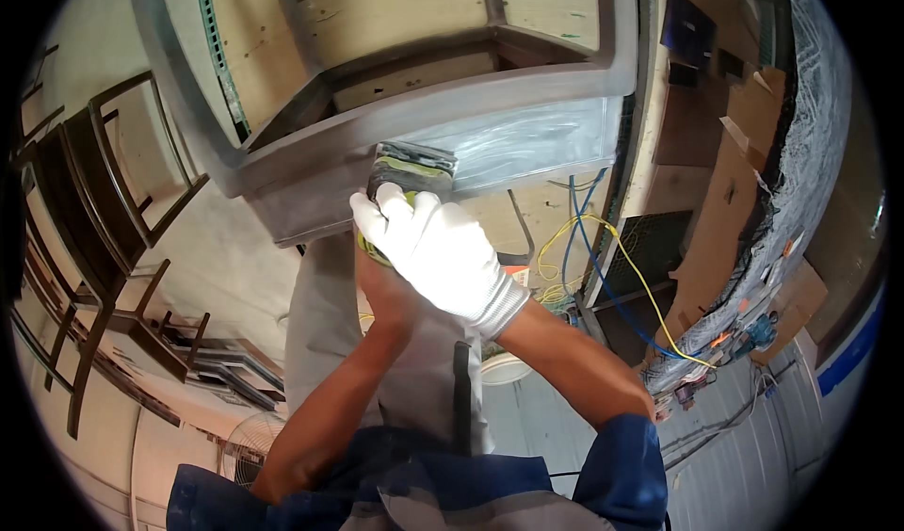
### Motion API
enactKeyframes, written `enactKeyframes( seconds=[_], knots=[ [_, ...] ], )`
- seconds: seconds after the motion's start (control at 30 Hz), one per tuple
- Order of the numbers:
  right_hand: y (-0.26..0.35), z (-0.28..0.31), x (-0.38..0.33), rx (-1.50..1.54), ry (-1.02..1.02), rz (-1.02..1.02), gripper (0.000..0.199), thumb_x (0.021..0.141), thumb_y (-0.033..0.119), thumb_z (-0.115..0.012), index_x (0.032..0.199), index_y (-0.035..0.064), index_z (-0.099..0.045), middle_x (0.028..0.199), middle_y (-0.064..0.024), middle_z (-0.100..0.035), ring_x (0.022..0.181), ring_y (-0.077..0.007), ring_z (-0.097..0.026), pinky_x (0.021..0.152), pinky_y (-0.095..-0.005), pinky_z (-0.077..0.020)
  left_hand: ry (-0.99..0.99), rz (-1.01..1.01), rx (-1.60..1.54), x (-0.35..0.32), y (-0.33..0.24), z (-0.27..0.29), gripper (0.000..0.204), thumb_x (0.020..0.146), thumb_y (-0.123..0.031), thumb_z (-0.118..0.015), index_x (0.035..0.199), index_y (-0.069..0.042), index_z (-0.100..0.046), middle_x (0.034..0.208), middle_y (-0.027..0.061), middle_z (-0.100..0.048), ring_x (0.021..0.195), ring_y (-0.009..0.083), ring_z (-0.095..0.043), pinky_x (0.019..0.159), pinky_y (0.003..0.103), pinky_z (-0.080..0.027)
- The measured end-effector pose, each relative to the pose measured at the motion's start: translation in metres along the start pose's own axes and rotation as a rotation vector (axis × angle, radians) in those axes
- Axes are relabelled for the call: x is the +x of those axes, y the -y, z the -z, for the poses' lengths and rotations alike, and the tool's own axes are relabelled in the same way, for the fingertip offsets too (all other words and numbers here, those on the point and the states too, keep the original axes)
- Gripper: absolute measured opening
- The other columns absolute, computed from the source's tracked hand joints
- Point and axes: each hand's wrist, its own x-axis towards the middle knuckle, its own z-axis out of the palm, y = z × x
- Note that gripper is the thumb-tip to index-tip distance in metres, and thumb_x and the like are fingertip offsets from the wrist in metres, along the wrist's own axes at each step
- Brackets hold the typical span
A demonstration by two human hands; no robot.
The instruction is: The person uses a power sander to smooth the wooden surfaces of a chair frame, moving the tool along the legs, rails, and back.
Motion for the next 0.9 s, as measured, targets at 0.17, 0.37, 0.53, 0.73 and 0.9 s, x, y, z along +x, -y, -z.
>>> enactKeyframes(
  seconds=[0.17, 0.37, 0.53, 0.73, 0.9],
  knots=[
    [-0.064, 0.015, -0.037, -0.038, 0.022, -0.041, 0.051, 0.093, 0.018, -0.063, 0.144, 0.0149, -0.058, 0.111, -0.0035, -0.058, 0.079, -0.0184, -0.059, 0.053, -0.0296, -0.0517, 0.077, -0.021, 0.036, -0.013, -0.001, -0.068, 0.081, 0.094, -0.019, -0.084, 0.159, 0.003, -0.041, 0.155, 0.0203, -0.053, 0.14, 0.0322, -0.056, 0.115, 0.04, -0.045],
    [-0.136, 0.027, -0.075, 0.139, 0.015, -0.092, 0.057, 0.09, 0.014, -0.063, 0.147, 0.015, -0.057, 0.113, -0.0057, -0.058, 0.08, -0.0219, -0.061, 0.058, -0.0328, -0.0545, 0.098, -0.02, -0.08, -0.025, -0.011, -0.147, 0.081, 0.093, -0.016, -0.083, 0.159, 0.002, -0.04, 0.158, 0.0214, -0.05, 0.144, 0.0347, -0.053, 0.118, 0.04, -0.042],
    [-0.179, 0.033, -0.104, 0.094, -0.008, -0.168, 0.058, 0.09, 0.012, -0.063, 0.148, 0.0152, -0.057, 0.114, -0.005, -0.059, 0.08, -0.0222, -0.062, 0.06, -0.0329, -0.0549, 0.193, -0.135, 0.07, -0.033, -0.021, -0.192, 0.074, 0.1, -0.009, -0.075, 0.162, -0.001, -0.037, 0.153, 0.0117, -0.053, 0.139, 0.0236, -0.054, 0.115, 0.035, -0.043],
    [-0.183, 0.032, -0.123, 0.413, -0.112, -0.348, 0.064, 0.087, 0.009, -0.068, 0.15, 0.013, -0.056, 0.117, -0.0092, -0.06, 0.089, -0.0295, -0.066, 0.066, -0.0397, -0.0577, 0.357, -0.416, 0.356, -0.019, -0.036, -0.185, 0.081, 0.093, -0.002, -0.079, 0.162, 0.0, -0.038, 0.155, 0.0155, -0.052, 0.14, 0.0289, -0.054, 0.117, 0.038, -0.042],
    [-0.114, 0.006, -0.119, 0.758, -0.283, -0.513, 0.078, 0.079, 0.014, -0.081, 0.153, 0.0185, -0.056, 0.133, -0.0121, -0.063, 0.107, -0.0353, -0.069, 0.084, -0.0433, -0.0595, 0.615, -0.636, 0.715, 0.023, -0.066, -0.103, 0.089, 0.079, -0.011, -0.091, 0.155, 0.0, -0.047, 0.16, 0.0256, -0.051, 0.138, 0.0434, -0.054, 0.115, 0.049, -0.044]
  ],
)
